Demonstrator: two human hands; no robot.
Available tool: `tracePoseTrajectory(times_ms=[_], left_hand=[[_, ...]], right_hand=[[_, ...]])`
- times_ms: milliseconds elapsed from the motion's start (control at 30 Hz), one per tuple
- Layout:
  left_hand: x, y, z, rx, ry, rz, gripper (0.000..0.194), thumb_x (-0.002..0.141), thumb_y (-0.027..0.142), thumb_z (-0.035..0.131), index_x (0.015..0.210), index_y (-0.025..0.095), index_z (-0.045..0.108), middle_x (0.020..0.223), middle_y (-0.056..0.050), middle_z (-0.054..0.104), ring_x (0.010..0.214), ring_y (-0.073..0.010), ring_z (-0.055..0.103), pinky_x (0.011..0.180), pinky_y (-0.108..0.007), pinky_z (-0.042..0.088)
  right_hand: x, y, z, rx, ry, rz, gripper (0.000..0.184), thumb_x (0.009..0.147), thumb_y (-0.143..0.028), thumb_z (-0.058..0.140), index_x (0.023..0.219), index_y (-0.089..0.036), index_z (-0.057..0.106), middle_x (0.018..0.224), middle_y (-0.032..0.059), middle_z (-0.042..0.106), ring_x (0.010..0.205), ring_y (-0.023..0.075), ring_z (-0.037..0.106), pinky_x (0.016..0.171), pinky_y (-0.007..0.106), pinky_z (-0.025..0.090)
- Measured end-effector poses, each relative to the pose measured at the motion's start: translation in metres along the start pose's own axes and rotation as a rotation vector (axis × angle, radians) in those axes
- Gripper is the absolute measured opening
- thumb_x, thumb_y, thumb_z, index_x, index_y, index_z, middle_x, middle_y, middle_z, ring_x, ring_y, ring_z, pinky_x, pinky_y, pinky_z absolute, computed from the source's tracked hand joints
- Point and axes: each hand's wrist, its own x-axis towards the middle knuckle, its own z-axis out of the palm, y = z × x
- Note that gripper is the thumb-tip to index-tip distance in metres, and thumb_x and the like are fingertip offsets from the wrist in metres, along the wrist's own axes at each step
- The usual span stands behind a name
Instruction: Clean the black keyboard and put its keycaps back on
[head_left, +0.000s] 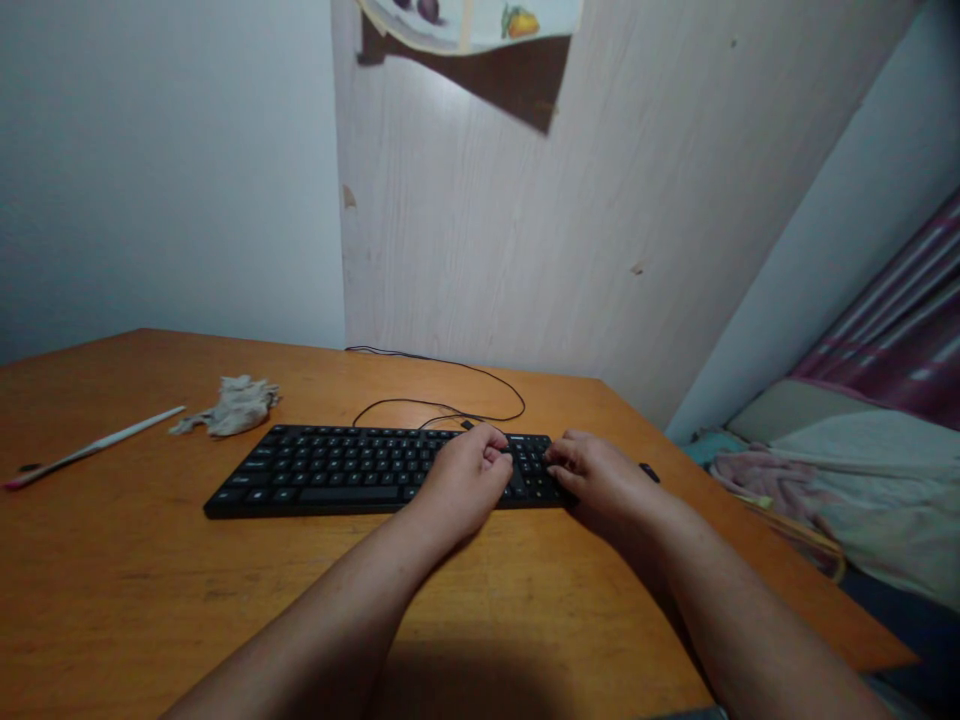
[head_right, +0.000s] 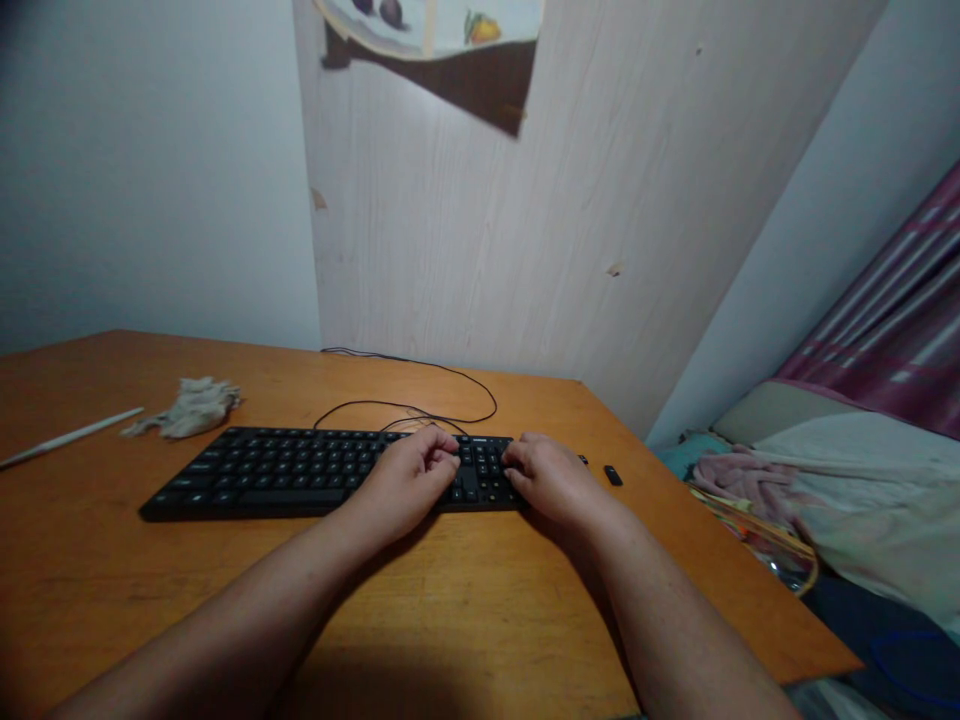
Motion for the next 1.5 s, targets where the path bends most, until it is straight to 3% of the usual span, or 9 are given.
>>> tracePoseTrajectory(times_ms=[567,733,1200,1500], left_hand=[[-0.002,0.006,-0.002,-0.016,-0.011,-0.001,0.010,0.081,0.019,0.059,0.089,0.018,0.065,0.077,-0.002,0.065,0.070,-0.0158,0.059,0.065,-0.027,0.044],[-0.002,0.006,-0.002,0.002,-0.015,0.008,0.009,0.081,0.019,0.059,0.088,0.018,0.065,0.077,-0.003,0.065,0.070,-0.0162,0.059,0.066,-0.027,0.044],[-0.003,0.005,-0.002,0.054,-0.033,0.050,0.009,0.082,0.019,0.057,0.087,0.020,0.064,0.077,-0.002,0.065,0.069,-0.0164,0.059,0.065,-0.028,0.043],[-0.005,0.003,-0.002,0.131,-0.040,0.105,0.008,0.083,0.020,0.057,0.086,0.021,0.064,0.079,-0.002,0.066,0.071,-0.0172,0.059,0.065,-0.028,0.041]], right_hand=[[0.002,0.008,0.003,0.014,-0.030,-0.070,0.017,0.089,-0.016,0.058,0.091,-0.019,0.075,0.087,0.0073,0.064,0.082,0.0189,0.057,0.075,0.030,0.043],[0.001,0.007,0.004,0.031,-0.012,-0.006,0.014,0.087,-0.018,0.059,0.088,-0.019,0.073,0.088,0.0073,0.065,0.082,0.0193,0.058,0.073,0.029,0.044],[0.001,0.008,0.006,0.063,0.000,-0.020,0.010,0.082,-0.012,0.058,0.077,-0.020,0.062,0.079,0.0028,0.060,0.076,0.0171,0.056,0.068,0.027,0.040],[-0.007,-0.012,0.000,-0.001,0.013,-0.026,0.014,0.083,-0.010,0.055,0.075,-0.020,0.062,0.082,0.0041,0.056,0.076,0.0167,0.051,0.062,0.026,0.034]])
